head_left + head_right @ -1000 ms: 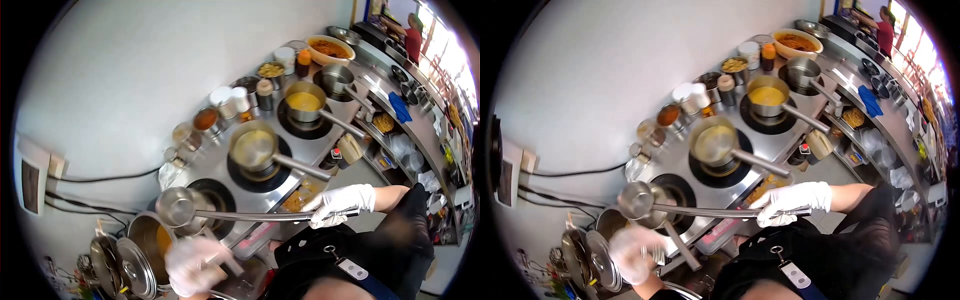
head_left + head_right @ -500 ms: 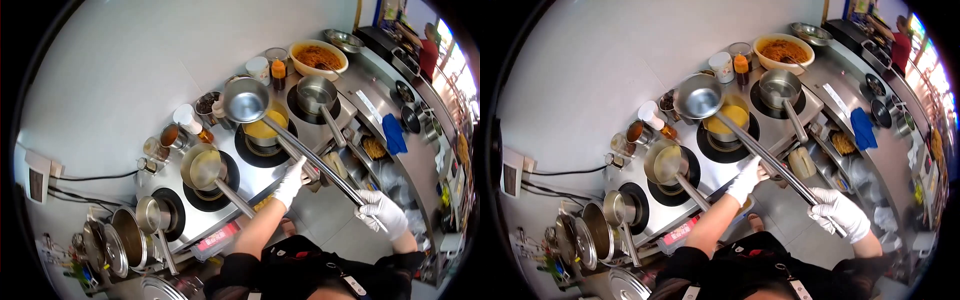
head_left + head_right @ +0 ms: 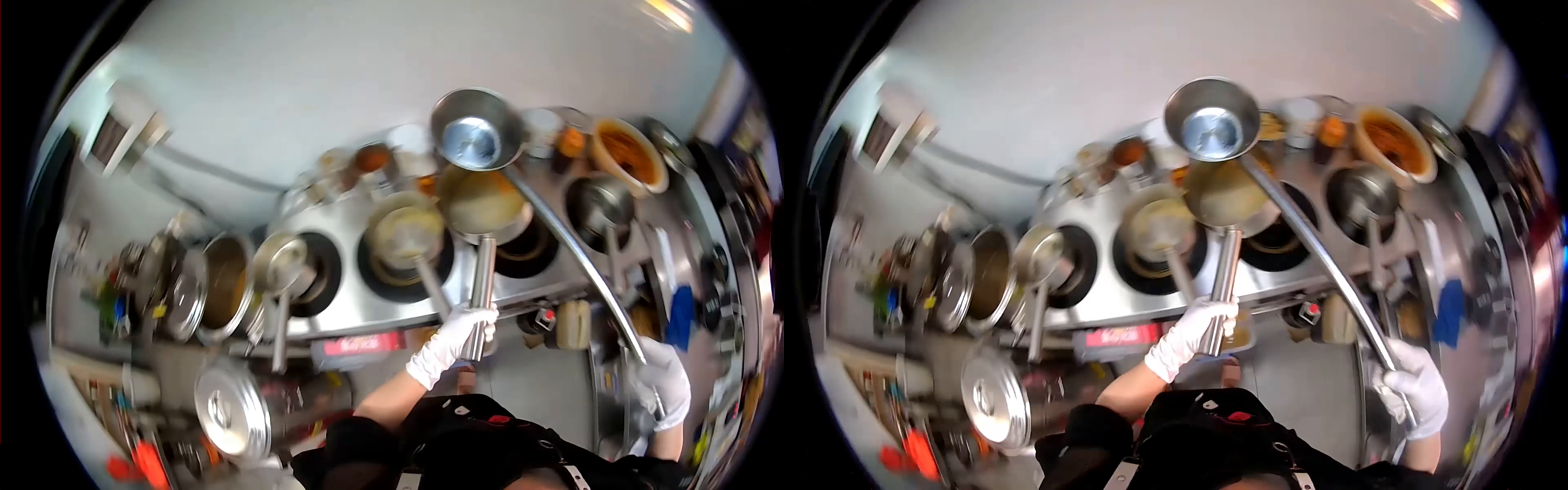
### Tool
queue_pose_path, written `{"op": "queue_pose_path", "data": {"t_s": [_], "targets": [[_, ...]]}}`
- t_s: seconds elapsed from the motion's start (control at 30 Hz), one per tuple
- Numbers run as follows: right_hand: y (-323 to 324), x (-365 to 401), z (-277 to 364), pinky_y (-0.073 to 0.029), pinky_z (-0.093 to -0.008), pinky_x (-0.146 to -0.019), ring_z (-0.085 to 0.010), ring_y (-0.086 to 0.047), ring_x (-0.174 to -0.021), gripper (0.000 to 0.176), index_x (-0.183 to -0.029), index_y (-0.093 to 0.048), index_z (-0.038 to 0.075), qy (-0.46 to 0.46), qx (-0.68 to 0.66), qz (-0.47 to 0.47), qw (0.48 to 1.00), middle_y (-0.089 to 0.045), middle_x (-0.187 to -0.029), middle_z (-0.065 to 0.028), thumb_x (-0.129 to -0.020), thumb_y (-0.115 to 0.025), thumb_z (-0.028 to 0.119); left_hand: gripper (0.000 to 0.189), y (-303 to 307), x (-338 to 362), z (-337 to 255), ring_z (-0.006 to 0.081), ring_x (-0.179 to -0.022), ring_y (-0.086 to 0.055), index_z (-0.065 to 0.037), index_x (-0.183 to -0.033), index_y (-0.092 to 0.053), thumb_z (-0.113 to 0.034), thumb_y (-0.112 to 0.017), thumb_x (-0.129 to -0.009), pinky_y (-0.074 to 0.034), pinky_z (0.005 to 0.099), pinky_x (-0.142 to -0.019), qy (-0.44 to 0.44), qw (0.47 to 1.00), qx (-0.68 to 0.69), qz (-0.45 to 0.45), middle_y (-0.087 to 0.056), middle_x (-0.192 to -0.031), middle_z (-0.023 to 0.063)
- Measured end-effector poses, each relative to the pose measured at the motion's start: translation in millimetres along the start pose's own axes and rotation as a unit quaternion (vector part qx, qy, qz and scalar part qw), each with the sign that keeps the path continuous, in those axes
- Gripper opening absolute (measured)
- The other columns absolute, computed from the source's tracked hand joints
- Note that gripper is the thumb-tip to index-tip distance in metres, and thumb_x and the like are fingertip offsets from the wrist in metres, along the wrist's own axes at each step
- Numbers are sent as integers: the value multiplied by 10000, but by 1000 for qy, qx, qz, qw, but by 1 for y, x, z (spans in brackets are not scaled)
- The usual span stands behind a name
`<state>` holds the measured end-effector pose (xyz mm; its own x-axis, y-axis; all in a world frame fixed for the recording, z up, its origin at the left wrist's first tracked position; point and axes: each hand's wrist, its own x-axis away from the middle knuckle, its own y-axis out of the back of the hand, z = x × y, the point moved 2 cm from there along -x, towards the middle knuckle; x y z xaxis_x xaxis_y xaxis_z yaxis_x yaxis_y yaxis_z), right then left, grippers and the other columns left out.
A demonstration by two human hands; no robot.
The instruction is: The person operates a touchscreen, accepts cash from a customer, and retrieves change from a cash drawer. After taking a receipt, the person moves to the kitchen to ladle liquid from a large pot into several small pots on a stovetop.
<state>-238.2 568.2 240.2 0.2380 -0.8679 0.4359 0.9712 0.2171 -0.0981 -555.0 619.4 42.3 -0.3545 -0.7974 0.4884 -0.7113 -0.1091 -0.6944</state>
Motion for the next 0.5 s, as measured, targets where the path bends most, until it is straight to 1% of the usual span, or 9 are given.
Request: {"op": "queue_pose_path", "data": {"t_s": [0.07, 0.13, 0.17, 0.2, 0.23, 0.27, 0.37, 0.43, 0.5], "targets": [[-33, -17, 16, -303, -191, -376, -68, -440, -429, 644, -1186, -523, -144, 25, 32, 54, 998, -550, -639, -66, -704, -710, 239, 249, 23, 65, -18, 125, -559, -525, -25, -1073, -524, -31, -624, -844, -435, 264, -500, -30, 999, -6, -11, -540, -735, 32], [-61, -47, 15, -314, -185, -418, -69, -459, -473, 719, -1180, -526, -148, 45, 11, 106, 993, -562, -632, -68, -668, -769, 294, 278, 48, 134, -36, 125, -545, -517, -26, -1088, -515, -33, -640, -840, -427, 254, -494, -48, 997, -21, -56, -529, -719, 28], [-89, -63, 17, -224, -200, -322, -64, -345, -321, 653, -1196, -499, -151, 67, -4, 167, 984, -511, -558, -24, -741, -755, 241, 288, 67, 166, -38, 125, -544, -516, -23, -1093, -512, -32, -645, -838, -425, 251, -492, -55, 995, -35, -70, -524, -715, 27], [-117, -77, 21, -247, -197, -334, -66, -366, -336, 648, -1199, -504, -144, 71, 13, 201, 977, -520, -567, -22, -741, -754, 239, 286, 86, 198, -39, 129, -543, -520, -13, -1083, -509, -31, -651, -834, -425, 254, -488, -75, 993, -39, -80, -521, -707, 29], [-148, -91, 27, -270, -193, -347, -68, -386, -350, 643, -1202, -508, -138, 77, 28, 231, 970, -529, -575, -19, -740, -752, 236, 284, 101, 232, -41, 132, -539, -520, -2, -1071, -503, -28, -654, -831, -424, 255, -483, -83, 988, -46, -123, -527, -708, 37], [-184, -101, 33, -329, -179, -406, -66, -468, -458, 672, -1193, -522, -130, 57, 60, 232, 969, -564, -644, -70, -702, -764, 261, 289, 114, 267, -43, 132, -536, -517, 6, -1061, -500, -23, -658, -821, -423, 255, -485, -89, 981, -55, -163, -531, -705, 42], [-294, -142, 35, -347, -177, -340, -60, -459, -392, 510, -1242, -516, -60, 37, 111, 354, 928, -538, -635, -49, -806, -650, 167, 295, 162, 361, -42, 136, -542, -534, 32, -1056, -522, -9, -655, -795, -435, 262, -506, -106, 961, -69, -245, -553, -710, 64], [-380, -162, 36, -353, -183, -337, -63, -461, -396, 444, -1263, -505, -42, 13, 222, 363, 905, -518, -630, -25, -846, -580, 89, 299, 189, 419, -39, 140, -544, -537, 36, -1052, -531, -13, -662, -788, -441, 266, -515, -121, 946, -41, -297, -553, -706, 65], [-469, -182, 33, -372, -197, -342, -62, -464, -399, 431, -1285, -489, -24, -14, 298, 415, 860, -496, -620, -5, -862, -530, 45, 284, 226, 467, -24, 125, -540, -532, 22, -1045, -529, -18, -662, -798, -433, 256, -519, -115, 922, -19, -368, -549, -703, 49]]}}
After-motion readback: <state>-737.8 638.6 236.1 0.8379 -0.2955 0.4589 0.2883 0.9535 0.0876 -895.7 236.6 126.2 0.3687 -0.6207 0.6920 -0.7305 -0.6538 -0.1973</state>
